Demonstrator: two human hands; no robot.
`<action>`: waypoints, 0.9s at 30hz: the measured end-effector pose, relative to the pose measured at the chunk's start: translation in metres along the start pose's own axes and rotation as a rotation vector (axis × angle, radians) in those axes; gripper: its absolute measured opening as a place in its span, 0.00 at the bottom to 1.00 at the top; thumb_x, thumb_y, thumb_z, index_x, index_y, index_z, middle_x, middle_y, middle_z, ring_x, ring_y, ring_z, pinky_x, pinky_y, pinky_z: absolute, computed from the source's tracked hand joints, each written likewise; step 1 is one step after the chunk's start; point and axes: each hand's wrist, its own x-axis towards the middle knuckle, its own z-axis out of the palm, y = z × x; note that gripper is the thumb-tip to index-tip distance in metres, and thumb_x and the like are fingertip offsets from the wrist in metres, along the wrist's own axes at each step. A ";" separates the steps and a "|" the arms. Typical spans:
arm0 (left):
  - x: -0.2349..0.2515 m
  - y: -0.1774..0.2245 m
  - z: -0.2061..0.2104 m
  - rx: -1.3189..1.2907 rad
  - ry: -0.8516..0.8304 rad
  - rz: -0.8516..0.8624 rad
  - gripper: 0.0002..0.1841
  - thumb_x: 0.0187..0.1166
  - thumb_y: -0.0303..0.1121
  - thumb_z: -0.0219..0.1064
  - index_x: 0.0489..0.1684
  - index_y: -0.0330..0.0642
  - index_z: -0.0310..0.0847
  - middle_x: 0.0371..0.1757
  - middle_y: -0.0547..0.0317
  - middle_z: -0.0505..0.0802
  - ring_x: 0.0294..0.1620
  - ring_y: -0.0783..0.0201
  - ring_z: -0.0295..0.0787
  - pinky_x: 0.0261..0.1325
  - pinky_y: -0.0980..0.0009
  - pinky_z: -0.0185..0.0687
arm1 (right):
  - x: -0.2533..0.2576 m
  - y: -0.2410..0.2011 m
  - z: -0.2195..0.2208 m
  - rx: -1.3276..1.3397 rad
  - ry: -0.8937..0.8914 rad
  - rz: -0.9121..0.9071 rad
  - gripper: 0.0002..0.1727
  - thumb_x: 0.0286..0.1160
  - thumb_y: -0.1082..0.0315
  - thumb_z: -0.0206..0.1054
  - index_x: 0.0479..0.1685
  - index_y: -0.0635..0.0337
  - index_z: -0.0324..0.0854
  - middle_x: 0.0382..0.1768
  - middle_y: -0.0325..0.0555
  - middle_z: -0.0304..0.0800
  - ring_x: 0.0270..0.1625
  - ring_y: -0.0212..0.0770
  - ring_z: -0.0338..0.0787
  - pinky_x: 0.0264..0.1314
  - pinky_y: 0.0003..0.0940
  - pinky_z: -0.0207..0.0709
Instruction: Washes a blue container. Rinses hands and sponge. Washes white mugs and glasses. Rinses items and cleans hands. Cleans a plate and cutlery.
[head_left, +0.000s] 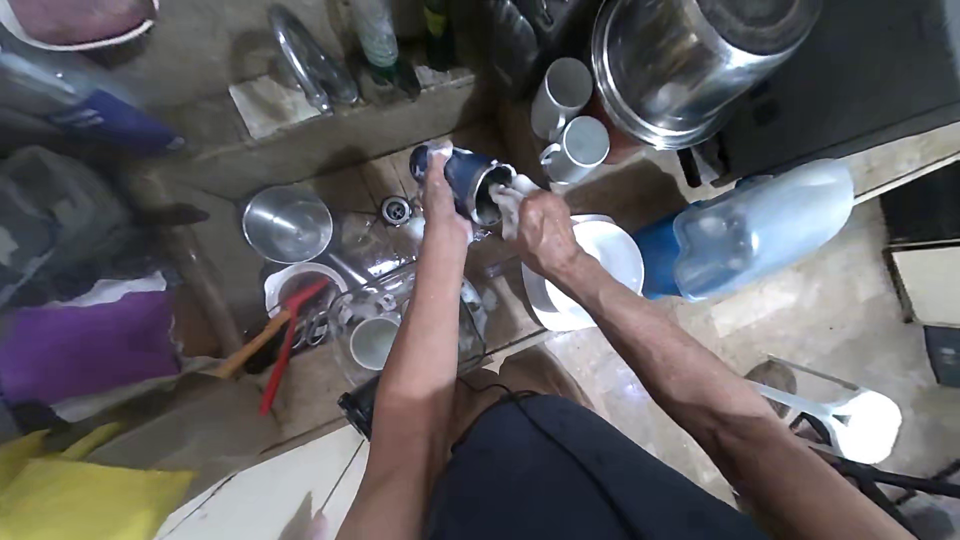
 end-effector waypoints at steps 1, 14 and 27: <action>0.002 0.000 -0.001 0.016 -0.006 0.013 0.25 0.84 0.48 0.63 0.75 0.45 0.72 0.58 0.50 0.89 0.57 0.57 0.89 0.57 0.54 0.88 | 0.000 -0.003 0.003 0.032 0.002 0.021 0.18 0.79 0.69 0.60 0.62 0.55 0.91 0.56 0.54 0.95 0.50 0.57 0.95 0.49 0.57 0.87; 0.014 -0.009 0.005 0.036 -0.004 0.050 0.29 0.84 0.51 0.62 0.77 0.42 0.70 0.61 0.48 0.88 0.58 0.57 0.88 0.59 0.54 0.88 | 0.004 -0.015 -0.013 0.378 -0.161 0.325 0.13 0.76 0.70 0.65 0.54 0.63 0.90 0.46 0.56 0.94 0.51 0.54 0.93 0.58 0.56 0.83; 0.023 0.011 -0.003 -0.069 -0.106 0.200 0.22 0.88 0.49 0.57 0.72 0.45 0.73 0.55 0.52 0.90 0.53 0.59 0.90 0.55 0.56 0.90 | 0.003 -0.007 -0.027 1.323 -0.241 0.644 0.14 0.85 0.64 0.60 0.60 0.57 0.85 0.23 0.36 0.80 0.17 0.28 0.70 0.15 0.23 0.64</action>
